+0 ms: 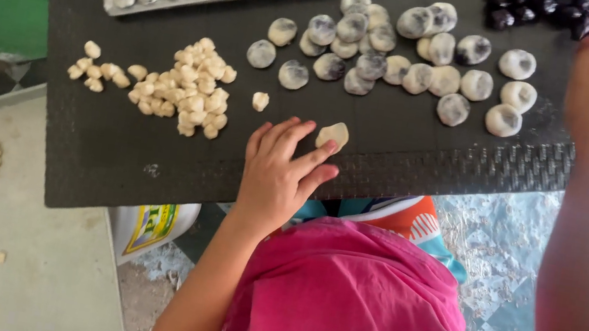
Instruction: Manually filling small pieces of white dough with a dark filling and sealing them into balls on a production table.
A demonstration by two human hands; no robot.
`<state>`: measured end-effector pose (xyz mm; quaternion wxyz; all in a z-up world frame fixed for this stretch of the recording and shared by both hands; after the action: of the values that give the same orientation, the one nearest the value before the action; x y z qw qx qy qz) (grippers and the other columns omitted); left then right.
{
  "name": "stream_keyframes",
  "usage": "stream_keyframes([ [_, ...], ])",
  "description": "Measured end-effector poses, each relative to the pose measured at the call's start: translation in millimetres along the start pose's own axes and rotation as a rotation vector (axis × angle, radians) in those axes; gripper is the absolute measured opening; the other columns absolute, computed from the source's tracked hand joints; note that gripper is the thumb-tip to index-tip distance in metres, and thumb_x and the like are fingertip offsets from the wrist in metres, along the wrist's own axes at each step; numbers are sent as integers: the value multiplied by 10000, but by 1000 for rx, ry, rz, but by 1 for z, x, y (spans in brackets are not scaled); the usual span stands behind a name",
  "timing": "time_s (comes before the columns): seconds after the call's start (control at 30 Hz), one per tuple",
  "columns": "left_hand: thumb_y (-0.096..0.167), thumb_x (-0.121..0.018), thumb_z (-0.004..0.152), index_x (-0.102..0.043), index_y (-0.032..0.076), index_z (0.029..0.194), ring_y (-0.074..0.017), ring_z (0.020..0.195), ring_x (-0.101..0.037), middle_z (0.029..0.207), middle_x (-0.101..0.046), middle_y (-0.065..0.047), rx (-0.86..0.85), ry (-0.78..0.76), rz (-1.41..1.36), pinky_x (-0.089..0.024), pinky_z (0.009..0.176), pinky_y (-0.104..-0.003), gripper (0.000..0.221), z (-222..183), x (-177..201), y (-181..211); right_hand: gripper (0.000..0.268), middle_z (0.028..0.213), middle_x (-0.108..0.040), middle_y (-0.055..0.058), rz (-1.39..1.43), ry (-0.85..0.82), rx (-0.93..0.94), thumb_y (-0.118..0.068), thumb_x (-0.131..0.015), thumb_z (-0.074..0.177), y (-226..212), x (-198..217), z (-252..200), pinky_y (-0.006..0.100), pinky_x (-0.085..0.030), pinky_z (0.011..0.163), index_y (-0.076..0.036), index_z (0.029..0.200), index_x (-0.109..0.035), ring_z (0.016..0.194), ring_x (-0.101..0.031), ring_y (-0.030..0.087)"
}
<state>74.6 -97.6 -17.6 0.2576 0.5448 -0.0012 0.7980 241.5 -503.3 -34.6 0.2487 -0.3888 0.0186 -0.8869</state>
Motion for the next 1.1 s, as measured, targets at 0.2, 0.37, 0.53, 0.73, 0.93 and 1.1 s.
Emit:
stream_keyframes([
  [0.2, 366, -742, 989, -810, 267, 1052, -213, 864, -565, 947, -590, 67, 256, 100, -50, -407, 698, -411, 135, 14, -25, -23, 249, 1121, -785, 150, 457, -128, -103, 39, -817, 969, -219, 6, -13, 380, -589, 767, 1, 1209, -764, 880, -721, 262],
  [0.37, 298, -735, 927, -716, 276, 969, -235, 891, -573, 934, -508, 82, 303, 42, -59, -417, 701, -411, 52, 23, -38, -25, 136, 919, -730, 40, 423, -196, 123, -150, -820, 892, -278, -26, -38, 417, -564, 742, -122, 1024, -801, 837, -692, 286],
  [0.53, 215, -711, 990, -600, 212, 1044, -282, 892, -623, 894, -568, 25, 223, -22, -287, -426, 748, -412, 123, 22, -19, -16, 129, 1112, -705, -22, 285, -342, 141, -280, -764, 988, -267, -30, -36, 401, -472, 860, -208, 1084, -809, 1089, -597, 271],
  [0.73, 265, -849, 846, -712, 200, 1069, -285, 865, -570, 947, -568, 17, 101, 75, -237, -451, 750, -439, 270, 14, -8, -23, 220, 1268, -695, 4, 303, -414, 241, -342, -743, 967, -273, -45, -27, 436, -428, 1008, -171, 1104, -728, 1320, -563, 305],
  [0.93, 175, -859, 917, -784, 177, 1093, -154, 826, -773, 941, -750, 20, 360, 213, -757, -629, 731, -271, 191, 3, 6, -20, 368, 997, -738, 135, 940, -441, -259, -54, -904, 836, -278, -20, -21, 326, -639, 724, -12, 1181, -785, 830, -754, 262],
  [1.1, 25, -853, 899, -759, 60, 1225, -182, 905, -794, 1048, -764, -101, 441, 237, -1054, -662, 796, -292, 342, 8, 29, -11, 212, 848, -691, 174, 1317, -414, -548, 65, -834, 863, -272, -44, -27, 376, -671, 601, 102, 1048, -736, 681, -770, 273],
])
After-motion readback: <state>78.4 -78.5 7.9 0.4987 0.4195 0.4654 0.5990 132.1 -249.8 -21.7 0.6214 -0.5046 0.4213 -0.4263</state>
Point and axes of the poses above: each hand's wrist, its own z-axis towards the middle knuckle, its own x-axis out of the back of the hand, y = z × x, the point moved 6 cm from there along z, towards the middle knuckle
